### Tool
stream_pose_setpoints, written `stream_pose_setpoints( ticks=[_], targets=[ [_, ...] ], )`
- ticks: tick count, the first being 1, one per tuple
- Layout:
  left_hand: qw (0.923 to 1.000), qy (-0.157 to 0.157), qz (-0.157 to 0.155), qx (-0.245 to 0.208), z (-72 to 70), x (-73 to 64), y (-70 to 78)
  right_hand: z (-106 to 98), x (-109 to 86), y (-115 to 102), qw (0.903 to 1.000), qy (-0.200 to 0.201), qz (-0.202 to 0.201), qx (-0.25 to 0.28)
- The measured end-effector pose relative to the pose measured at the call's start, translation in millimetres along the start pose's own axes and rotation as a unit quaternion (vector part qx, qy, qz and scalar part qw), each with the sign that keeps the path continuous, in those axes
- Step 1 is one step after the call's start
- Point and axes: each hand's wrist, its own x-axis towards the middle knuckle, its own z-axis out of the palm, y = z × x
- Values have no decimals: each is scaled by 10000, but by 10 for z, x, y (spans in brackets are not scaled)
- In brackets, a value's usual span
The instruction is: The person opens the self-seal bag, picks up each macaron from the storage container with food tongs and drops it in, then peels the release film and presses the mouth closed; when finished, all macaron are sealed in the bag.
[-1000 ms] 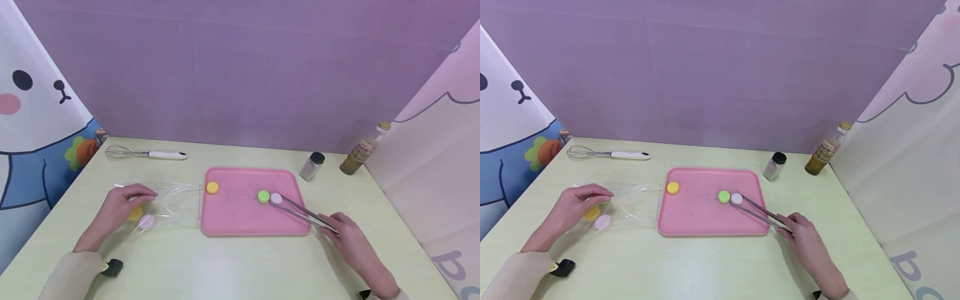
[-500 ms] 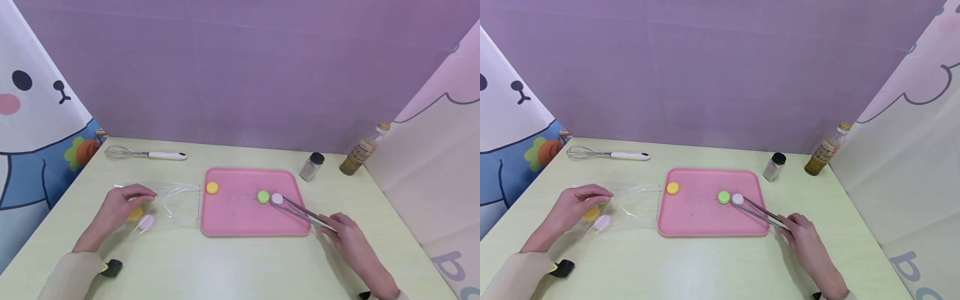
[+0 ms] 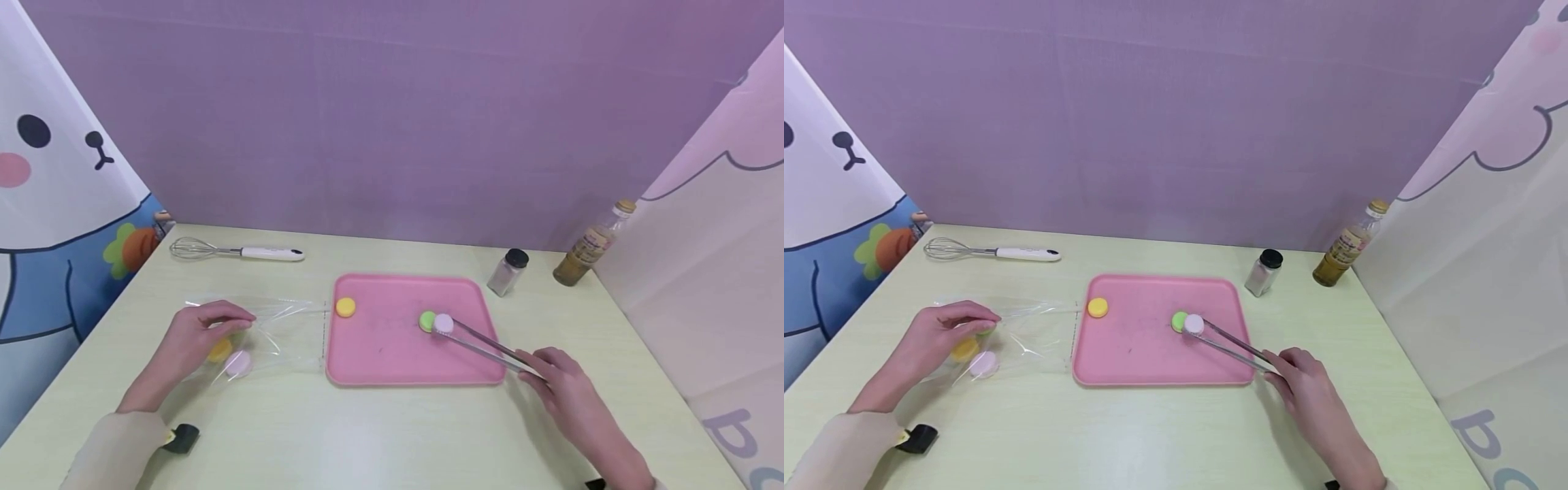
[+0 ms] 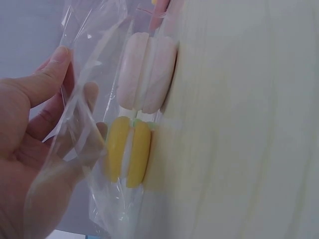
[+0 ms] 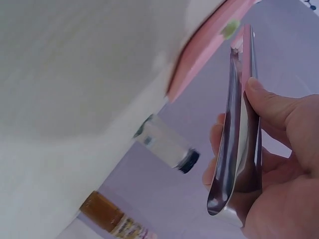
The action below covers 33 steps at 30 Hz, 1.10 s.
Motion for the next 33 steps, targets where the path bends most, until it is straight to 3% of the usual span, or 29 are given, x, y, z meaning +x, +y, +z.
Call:
stream_pose_setpoints(
  ticks=[15, 33],
  targets=[
    [10000, -68, -16, -14, -2, -5, -3, 143, 243, -411, 9992, -392, -103, 50],
    [9999, -70, 78, -51, -4, -5, -8, 517, 789, -746, 9924, -641, -838, 631]
  ],
)
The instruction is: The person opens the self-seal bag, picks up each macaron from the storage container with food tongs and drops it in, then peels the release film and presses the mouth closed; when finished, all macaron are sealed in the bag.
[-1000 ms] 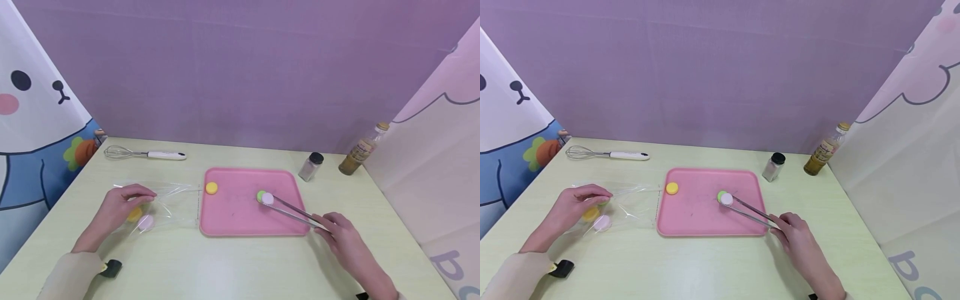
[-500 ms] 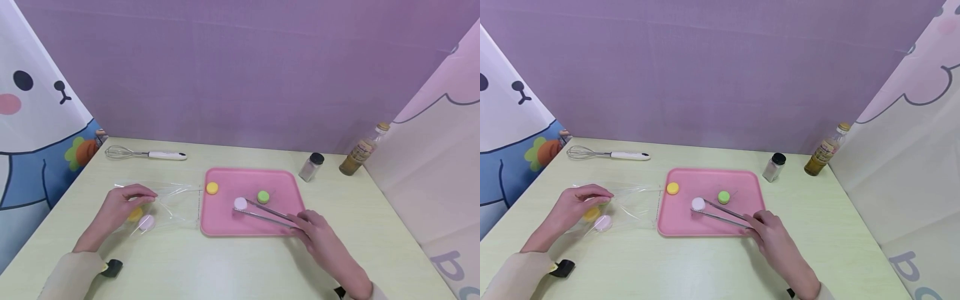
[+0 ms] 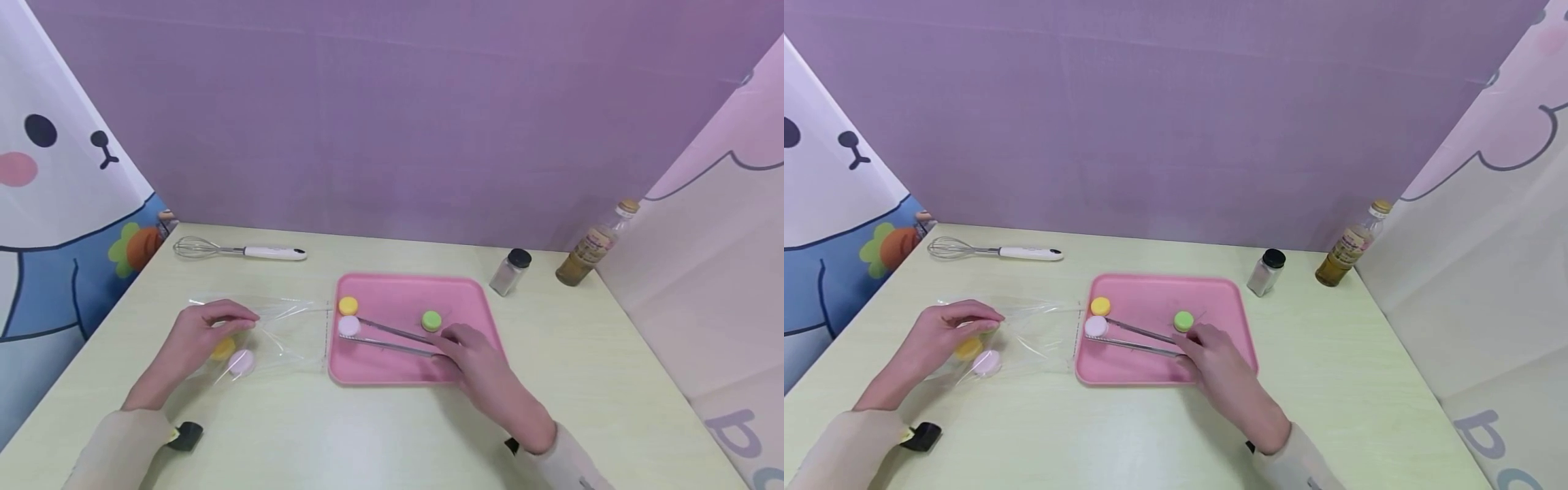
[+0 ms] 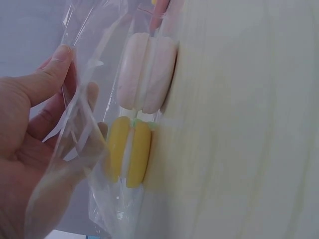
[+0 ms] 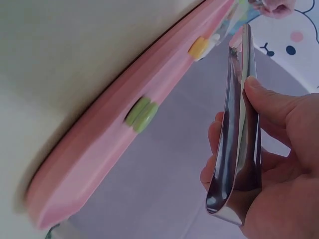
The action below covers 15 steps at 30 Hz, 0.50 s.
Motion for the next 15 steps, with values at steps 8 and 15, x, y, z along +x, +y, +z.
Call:
stream_pose_setpoints(
  ticks=[8, 15],
  targets=[
    [10000, 18, 45, -27, 6, 11, 2, 133, 255, -77, 9996, -66, -281, 13],
    [9997, -21, -221, 42, 3, 6, 28, 255, 444, -176, 9987, -391, -264, -207]
  ],
)
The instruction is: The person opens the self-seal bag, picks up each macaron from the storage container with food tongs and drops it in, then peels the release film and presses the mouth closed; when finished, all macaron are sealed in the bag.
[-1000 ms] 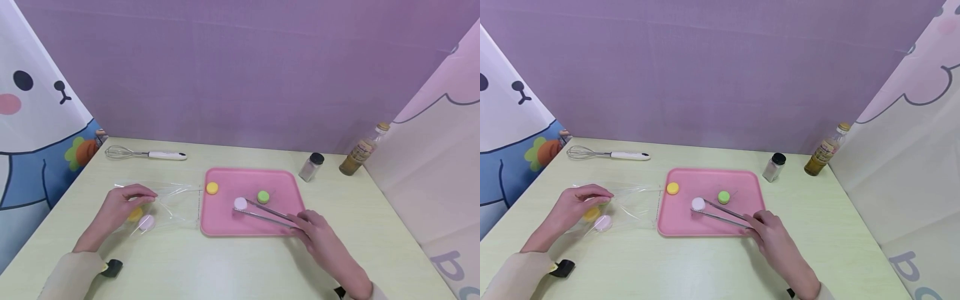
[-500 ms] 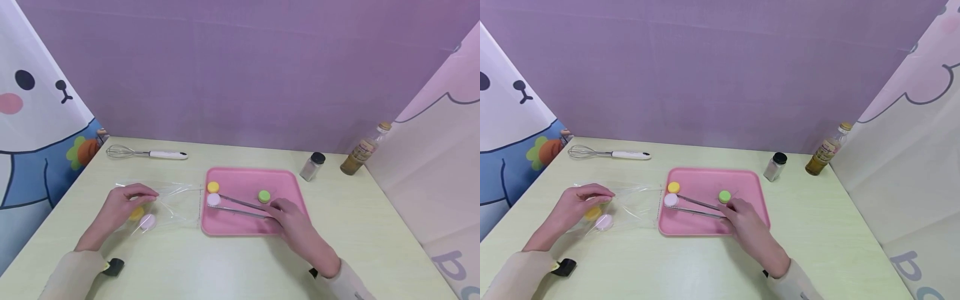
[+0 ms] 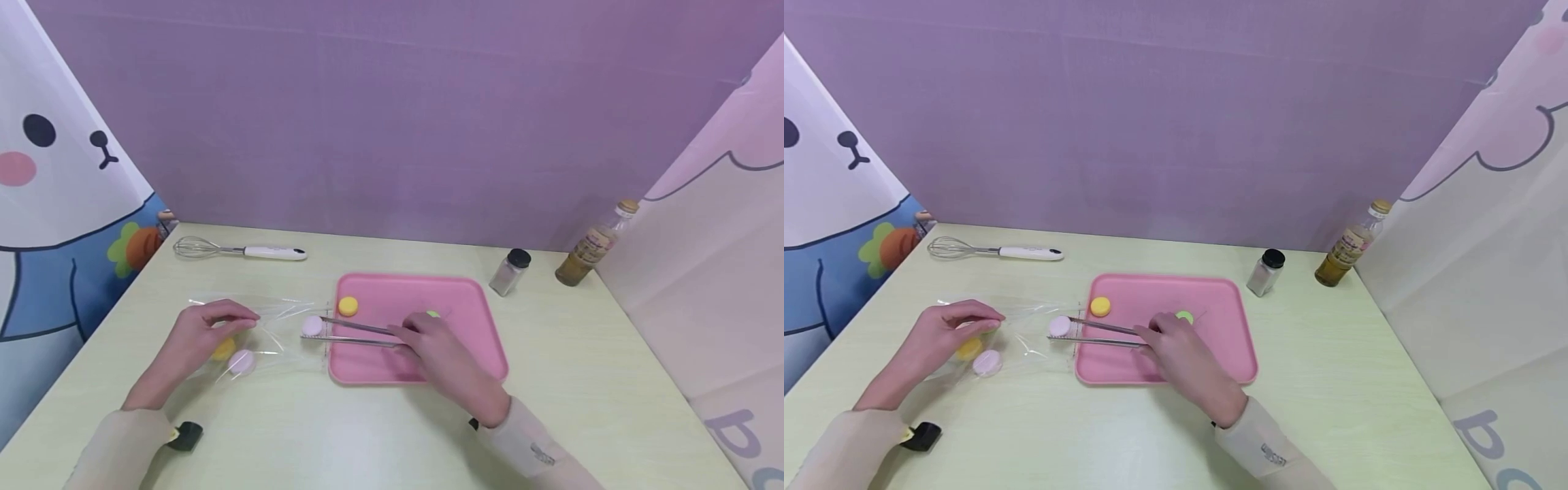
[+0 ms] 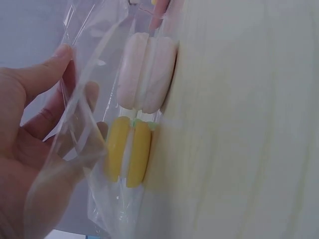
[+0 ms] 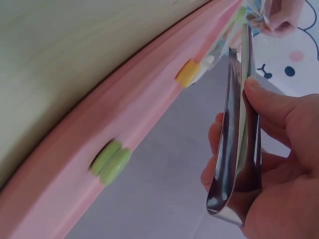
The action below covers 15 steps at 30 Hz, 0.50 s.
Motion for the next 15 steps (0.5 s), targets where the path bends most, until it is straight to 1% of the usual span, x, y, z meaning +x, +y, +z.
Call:
stream_pose_setpoints(
  ticks=[6, 9, 15],
  targets=[
    [9998, -89, -185, 39, -7, -15, 25, 100, 133, -56, 9998, -82, -161, 74],
    [9998, -106, -183, 55, -12, -16, 35, 140, 193, -89, 9996, -198, -173, 142],
    [9998, -112, -160, 50, -20, -17, 37, 236, 329, -159, 9991, -348, -238, -9]
  ],
)
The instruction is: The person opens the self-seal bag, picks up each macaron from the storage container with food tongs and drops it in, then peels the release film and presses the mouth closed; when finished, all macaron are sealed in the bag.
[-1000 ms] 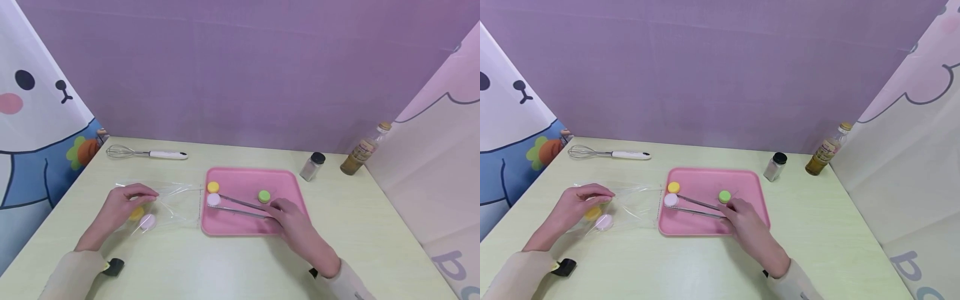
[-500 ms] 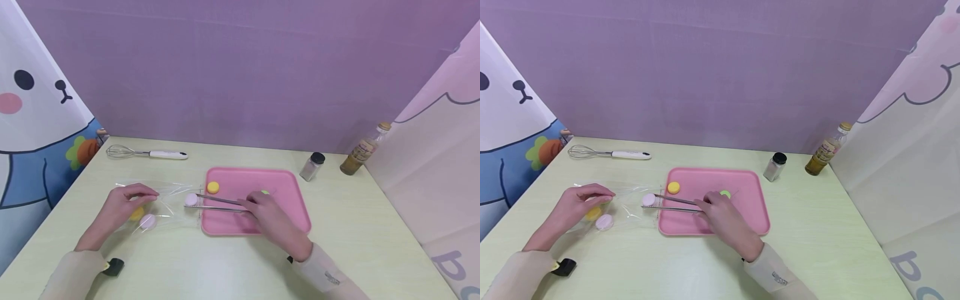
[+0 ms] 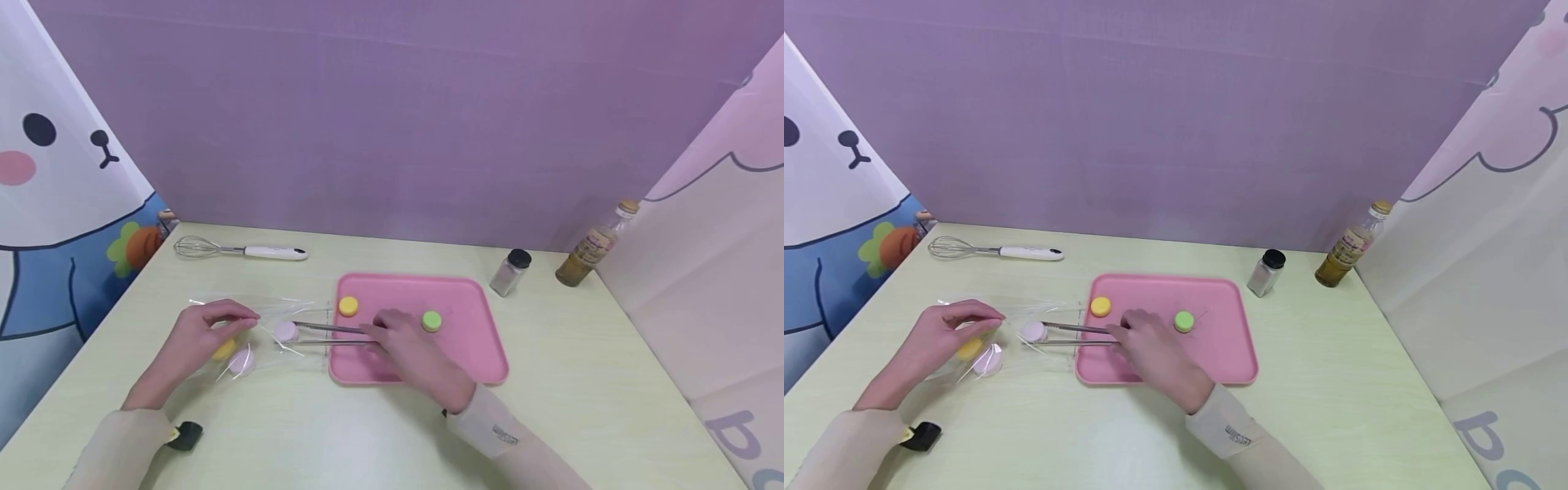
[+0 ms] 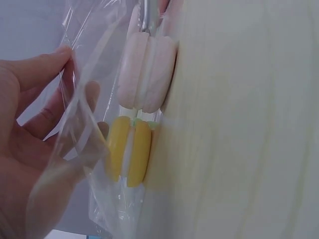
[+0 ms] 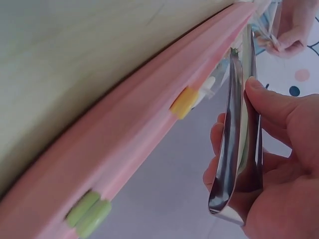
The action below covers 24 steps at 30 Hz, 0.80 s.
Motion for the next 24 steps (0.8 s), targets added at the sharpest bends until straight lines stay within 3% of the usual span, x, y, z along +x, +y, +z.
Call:
stream_pose_setpoints(
  ticks=[12, 18, 24],
  targets=[
    [10000, -2, 1, -49, 10, -8, -14, 160, 261, -124, 9996, 120, -269, -51],
    [9998, -73, -170, -104, 1, -9, -3, 201, 346, -172, 9992, 146, -377, -20],
    [9995, -102, -260, -146, -3, -2, 1, 233, 377, -212, 9983, 16, -472, -348]
  ],
)
